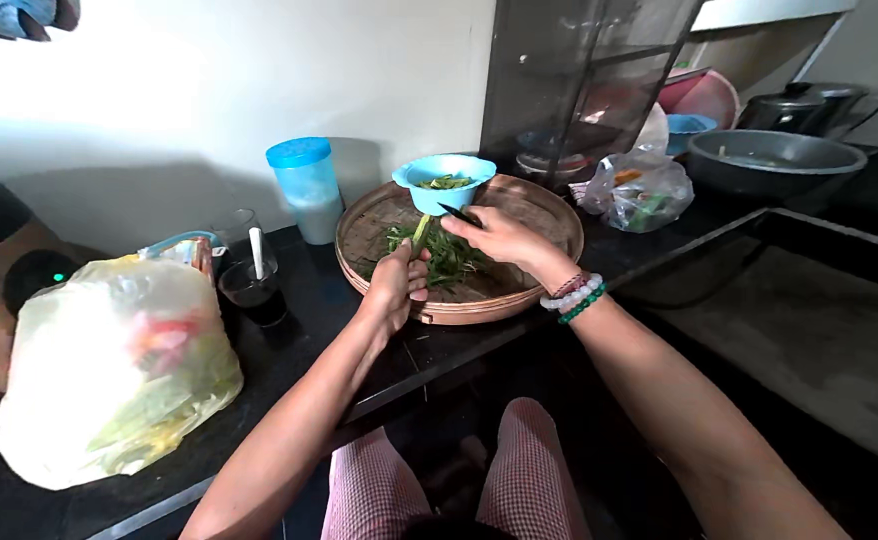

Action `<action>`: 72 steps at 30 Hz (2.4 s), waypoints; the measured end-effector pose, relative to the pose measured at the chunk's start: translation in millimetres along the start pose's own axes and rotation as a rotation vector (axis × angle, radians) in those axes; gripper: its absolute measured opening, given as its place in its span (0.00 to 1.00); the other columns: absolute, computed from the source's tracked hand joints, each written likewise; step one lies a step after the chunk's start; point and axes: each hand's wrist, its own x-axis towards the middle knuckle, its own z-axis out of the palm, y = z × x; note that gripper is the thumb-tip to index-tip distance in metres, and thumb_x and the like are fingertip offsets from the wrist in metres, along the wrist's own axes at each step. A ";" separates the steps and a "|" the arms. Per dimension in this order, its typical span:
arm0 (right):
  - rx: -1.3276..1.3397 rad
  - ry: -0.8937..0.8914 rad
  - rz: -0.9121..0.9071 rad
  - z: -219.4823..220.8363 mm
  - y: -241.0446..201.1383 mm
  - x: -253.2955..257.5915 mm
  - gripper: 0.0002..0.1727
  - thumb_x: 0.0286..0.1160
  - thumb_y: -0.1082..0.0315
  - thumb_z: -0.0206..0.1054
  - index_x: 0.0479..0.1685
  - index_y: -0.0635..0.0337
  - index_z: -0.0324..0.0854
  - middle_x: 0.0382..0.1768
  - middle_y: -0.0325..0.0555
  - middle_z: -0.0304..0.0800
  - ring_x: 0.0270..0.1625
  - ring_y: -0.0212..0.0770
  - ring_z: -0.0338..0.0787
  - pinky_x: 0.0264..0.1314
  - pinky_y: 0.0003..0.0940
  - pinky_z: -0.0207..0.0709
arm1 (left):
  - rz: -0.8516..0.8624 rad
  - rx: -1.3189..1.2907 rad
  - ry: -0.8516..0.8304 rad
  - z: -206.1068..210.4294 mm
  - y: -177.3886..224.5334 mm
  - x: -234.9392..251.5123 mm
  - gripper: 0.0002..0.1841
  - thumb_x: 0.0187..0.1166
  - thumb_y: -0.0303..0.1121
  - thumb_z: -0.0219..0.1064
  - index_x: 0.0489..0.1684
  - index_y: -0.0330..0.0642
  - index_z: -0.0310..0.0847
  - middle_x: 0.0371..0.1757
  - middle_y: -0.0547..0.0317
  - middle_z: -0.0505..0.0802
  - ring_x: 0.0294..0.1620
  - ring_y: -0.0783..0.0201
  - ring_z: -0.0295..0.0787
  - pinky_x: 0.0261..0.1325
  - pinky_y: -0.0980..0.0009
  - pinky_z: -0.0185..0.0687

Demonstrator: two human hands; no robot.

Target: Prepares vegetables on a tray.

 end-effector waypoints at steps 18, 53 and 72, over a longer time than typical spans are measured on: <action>-0.378 0.249 -0.381 53.6 -16.2 -22.2 0.25 0.94 0.49 0.49 0.87 0.27 0.69 0.38 0.47 0.91 0.34 0.53 0.90 0.32 0.55 0.80 | 0.136 -0.084 0.086 10.2 -6.1 0.8 0.25 0.96 0.51 0.38 0.34 0.48 0.71 0.15 0.70 0.67 0.11 0.74 0.57 0.15 0.80 0.57; -0.371 0.257 -0.497 52.7 -10.5 -17.1 0.22 0.93 0.51 0.51 0.81 0.28 0.76 0.40 0.43 0.94 0.33 0.48 0.91 0.31 0.52 0.82 | 0.080 -0.157 0.095 5.9 0.0 -1.0 0.25 0.96 0.52 0.38 0.27 0.50 0.65 0.12 0.70 0.63 0.08 0.75 0.54 0.12 0.82 0.53; -0.401 -0.020 -0.019 2.1 19.7 13.6 0.38 0.91 0.36 0.43 0.58 0.61 0.87 0.50 0.67 0.91 0.58 0.71 0.89 0.55 0.76 0.75 | -0.006 -0.201 0.028 4.8 5.2 -9.0 0.25 0.96 0.52 0.37 0.37 0.47 0.72 0.13 0.72 0.64 0.07 0.77 0.55 0.10 0.83 0.54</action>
